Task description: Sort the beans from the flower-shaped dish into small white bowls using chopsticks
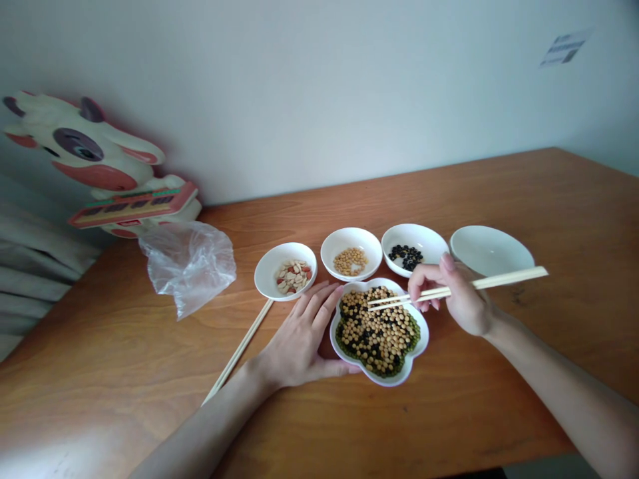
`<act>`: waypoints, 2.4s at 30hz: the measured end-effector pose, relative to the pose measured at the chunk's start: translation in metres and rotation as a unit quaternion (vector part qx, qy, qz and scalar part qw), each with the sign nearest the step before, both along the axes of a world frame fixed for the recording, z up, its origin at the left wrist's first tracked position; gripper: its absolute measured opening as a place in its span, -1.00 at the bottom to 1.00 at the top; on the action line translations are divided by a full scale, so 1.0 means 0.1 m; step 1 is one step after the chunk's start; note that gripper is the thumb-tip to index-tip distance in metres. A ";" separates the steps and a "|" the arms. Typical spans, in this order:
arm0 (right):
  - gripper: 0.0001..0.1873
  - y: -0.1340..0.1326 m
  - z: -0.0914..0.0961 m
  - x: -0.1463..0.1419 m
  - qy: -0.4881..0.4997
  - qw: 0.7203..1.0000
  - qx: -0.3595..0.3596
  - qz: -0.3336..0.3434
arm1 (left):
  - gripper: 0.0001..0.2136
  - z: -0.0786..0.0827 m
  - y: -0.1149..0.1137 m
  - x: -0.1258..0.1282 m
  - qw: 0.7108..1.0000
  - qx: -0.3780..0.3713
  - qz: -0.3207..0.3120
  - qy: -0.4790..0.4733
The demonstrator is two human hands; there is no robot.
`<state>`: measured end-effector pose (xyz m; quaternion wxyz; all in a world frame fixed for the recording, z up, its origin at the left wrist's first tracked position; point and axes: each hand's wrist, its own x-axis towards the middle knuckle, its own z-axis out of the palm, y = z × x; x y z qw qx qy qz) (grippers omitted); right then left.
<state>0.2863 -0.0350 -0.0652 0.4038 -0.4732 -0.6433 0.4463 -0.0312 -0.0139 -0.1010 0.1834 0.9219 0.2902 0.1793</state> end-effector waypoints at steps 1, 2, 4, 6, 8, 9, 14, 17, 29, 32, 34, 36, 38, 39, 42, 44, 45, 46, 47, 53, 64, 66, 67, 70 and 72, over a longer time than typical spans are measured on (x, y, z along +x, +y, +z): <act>-0.16 0.00 -0.01 0.00 -0.001 1.000 0.002 0.003 | 0.13 0.00 0.00 0.00 1.000 -0.005 -0.003 -0.001; -0.16 0.00 -0.02 0.01 -0.003 1.000 0.003 0.006 | 0.13 -0.01 0.00 0.00 1.000 -0.012 -0.007 -0.001; -0.17 0.00 -0.03 0.02 -0.006 1.000 0.004 0.008 | 0.13 -0.02 0.00 -0.01 1.000 -0.026 -0.012 -0.001; -0.18 0.01 -0.04 0.03 -0.013 1.000 0.002 0.010 | 0.13 -0.03 -0.01 -0.01 0.999 -0.031 -0.014 -0.006; -0.18 0.01 -0.05 0.04 -0.018 1.000 -0.001 0.010 | 0.13 -0.04 0.00 -0.02 0.999 -0.030 -0.015 -0.015; -0.19 0.01 -0.06 0.04 -0.018 1.000 -0.002 0.010 | 0.13 -0.04 0.00 -0.02 0.999 -0.029 -0.016 -0.018; -0.18 0.03 -0.06 0.06 -0.019 1.000 -0.001 0.009 | 0.11 -0.02 0.00 -0.02 0.999 -0.024 -0.015 -0.020; -0.17 0.03 -0.06 0.07 -0.024 1.000 0.003 0.004 | 0.10 -0.02 0.00 -0.02 0.999 -0.025 -0.011 -0.022; -0.18 0.03 -0.05 0.08 -0.017 1.000 0.006 0.001 | 0.11 -0.04 0.00 -0.02 0.999 -0.027 -0.016 -0.013; -0.18 0.03 -0.05 0.09 -0.010 1.000 0.005 0.001 | 0.12 -0.04 0.00 -0.02 0.999 -0.027 -0.017 -0.013; -0.17 0.03 -0.05 0.09 -0.010 1.000 0.007 0.002 | 0.12 -0.04 0.01 -0.02 0.999 -0.028 -0.018 -0.014; -0.16 0.03 -0.05 0.09 -0.013 1.000 0.007 0.004 | 0.12 -0.04 0.01 -0.02 0.999 -0.029 -0.017 -0.014; -0.16 0.03 -0.05 0.09 -0.017 1.000 0.004 0.007 | 0.11 -0.04 0.01 -0.02 0.999 -0.031 -0.016 -0.013; -0.16 0.03 -0.05 0.08 -0.020 1.000 0.002 0.009 | 0.11 -0.04 0.01 -0.02 0.999 -0.032 -0.015 -0.012; -0.17 0.02 -0.04 0.06 -0.025 1.000 -0.005 0.018 | 0.10 -0.03 0.01 -0.02 0.999 -0.031 -0.015 -0.014; -0.17 0.01 -0.03 0.05 -0.024 0.999 -0.009 0.019 | 0.10 -0.03 0.01 -0.02 0.999 -0.027 -0.016 -0.017; -0.17 0.01 -0.02 0.04 -0.022 1.000 -0.011 0.019 | 0.10 -0.03 0.01 -0.02 0.999 -0.027 -0.017 -0.018; -0.17 0.01 -0.02 0.04 -0.021 1.000 -0.011 0.019 | 0.10 -0.03 0.01 -0.02 0.999 -0.026 -0.017 -0.018; -0.17 0.01 -0.02 0.04 -0.021 1.000 -0.011 0.020 | 0.10 -0.03 0.01 -0.02 0.999 -0.026 -0.017 -0.017; -0.16 0.00 -0.04 0.01 -0.025 1.000 0.002 0.012 | 0.10 -0.04 0.02 -0.02 1.000 -0.021 -0.016 -0.012; -0.13 0.02 -0.09 0.05 0.016 1.000 0.001 0.018 | 0.10 -0.04 0.01 -0.03 1.000 -0.023 -0.016 -0.005; -0.12 0.02 -0.08 0.04 0.013 1.000 -0.001 0.022 | 0.11 -0.04 0.02 -0.02 1.000 -0.022 -0.016 -0.004; -0.12 0.02 -0.08 0.04 0.009 1.000 0.001 0.023 | 0.11 -0.05 0.02 -0.02 1.000 -0.022 -0.015 -0.005; -0.11 0.01 -0.08 0.02 -0.001 1.000 0.011 0.024 | 0.13 -0.06 0.03 -0.02 1.000 -0.022 -0.012 -0.004; -0.12 0.00 -0.08 0.01 -0.002 1.000 0.016 0.023 | 0.13 -0.05 0.02 -0.03 1.000 -0.025 -0.012 -0.001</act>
